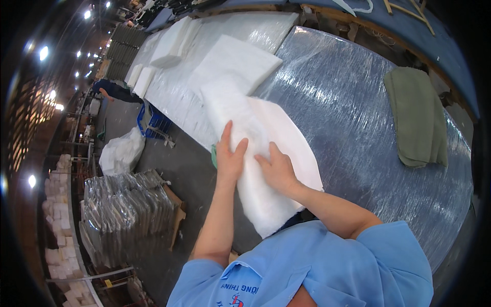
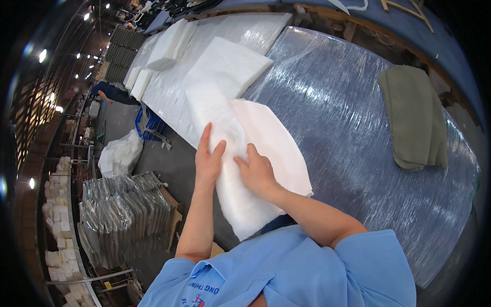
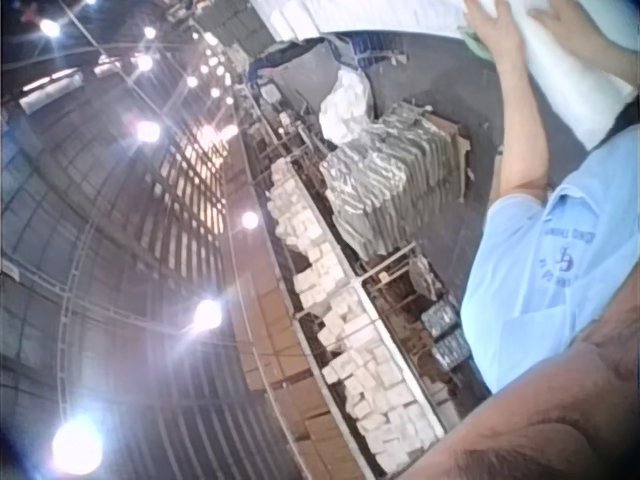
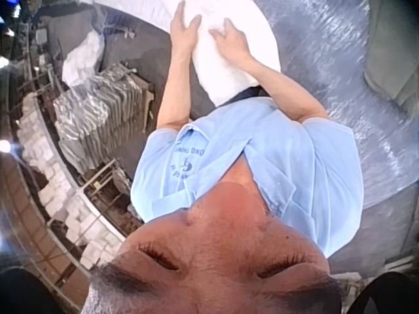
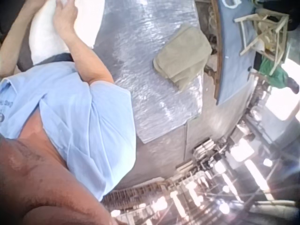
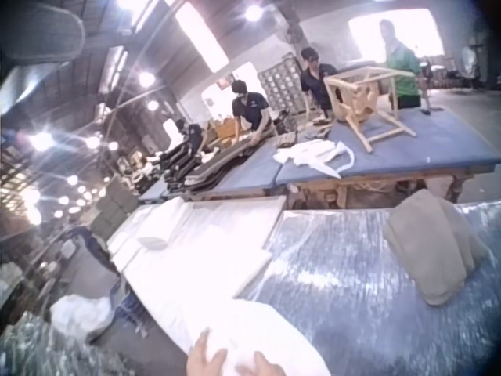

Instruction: The person wraps rectangular white foam pads in clear plastic wrap on a workbench. They smooth the wrap, fold edges, and roll the wrapped pad into a cylinder. The person repeats this process with multiple foam pads.

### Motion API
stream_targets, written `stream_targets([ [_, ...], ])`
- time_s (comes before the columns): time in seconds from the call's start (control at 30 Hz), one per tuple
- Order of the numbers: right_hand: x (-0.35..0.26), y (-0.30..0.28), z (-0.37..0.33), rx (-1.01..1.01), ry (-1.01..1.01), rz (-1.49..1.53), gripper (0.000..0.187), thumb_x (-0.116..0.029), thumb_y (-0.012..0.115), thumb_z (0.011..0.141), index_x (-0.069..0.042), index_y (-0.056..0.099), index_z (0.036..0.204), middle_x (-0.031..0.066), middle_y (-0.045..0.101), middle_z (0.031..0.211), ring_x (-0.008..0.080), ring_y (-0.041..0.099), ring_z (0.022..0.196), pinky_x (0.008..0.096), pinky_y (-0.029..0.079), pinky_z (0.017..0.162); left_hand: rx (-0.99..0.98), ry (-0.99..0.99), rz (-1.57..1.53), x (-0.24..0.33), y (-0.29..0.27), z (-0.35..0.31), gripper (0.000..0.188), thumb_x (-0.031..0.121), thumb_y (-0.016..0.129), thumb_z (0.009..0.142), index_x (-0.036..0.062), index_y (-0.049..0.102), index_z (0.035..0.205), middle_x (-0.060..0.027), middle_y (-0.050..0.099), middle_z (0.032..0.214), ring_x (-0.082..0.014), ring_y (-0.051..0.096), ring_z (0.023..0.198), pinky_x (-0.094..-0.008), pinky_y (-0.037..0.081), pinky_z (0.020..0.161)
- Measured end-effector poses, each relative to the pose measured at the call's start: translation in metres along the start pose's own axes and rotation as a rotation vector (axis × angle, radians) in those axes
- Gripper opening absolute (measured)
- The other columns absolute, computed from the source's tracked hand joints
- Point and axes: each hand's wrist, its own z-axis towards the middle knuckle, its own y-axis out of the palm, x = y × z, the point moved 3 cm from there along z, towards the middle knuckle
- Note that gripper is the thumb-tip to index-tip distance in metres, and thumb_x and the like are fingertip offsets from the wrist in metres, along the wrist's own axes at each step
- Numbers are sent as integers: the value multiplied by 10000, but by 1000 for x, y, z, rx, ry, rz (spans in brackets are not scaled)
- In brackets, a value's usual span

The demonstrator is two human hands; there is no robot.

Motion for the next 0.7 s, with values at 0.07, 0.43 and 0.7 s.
stream_targets([
  [0.07, 11, -8, 6, 43, -36, -48, 367, -262, 639, 1018, 47, 516, 1173, 312, 693, 890, 479, 700, 880, 525, 534, 803, -75, -182, -288, 19, 3, -11, 814, 133, 730, 905, 93, 362, 1630, -288, 444, 1550, -348, 503, 1388, -459, 428, 1139],
  [0.43, 41, 14, 20, -4, -199, -201, 354, -273, 643, 1005, -28, 485, 1207, 269, 701, 802, 496, 696, 769, 580, 545, 706, -122, 13, 193, 9, 1, -73, 826, 28, 741, 869, 101, 402, 1619, -261, 296, 1579, -384, 383, 1460, -444, 332, 1218],
  [0.7, 68, 17, 35, 75, -264, -270, 368, -260, 657, 992, -57, 486, 1247, 249, 713, 814, 477, 708, 799, 563, 552, 719, -109, -10, 169, 6, 0, -75, 754, 5, 729, 863, 109, 487, 1569, -253, 303, 1576, -382, 402, 1454, -443, 363, 1202],
])
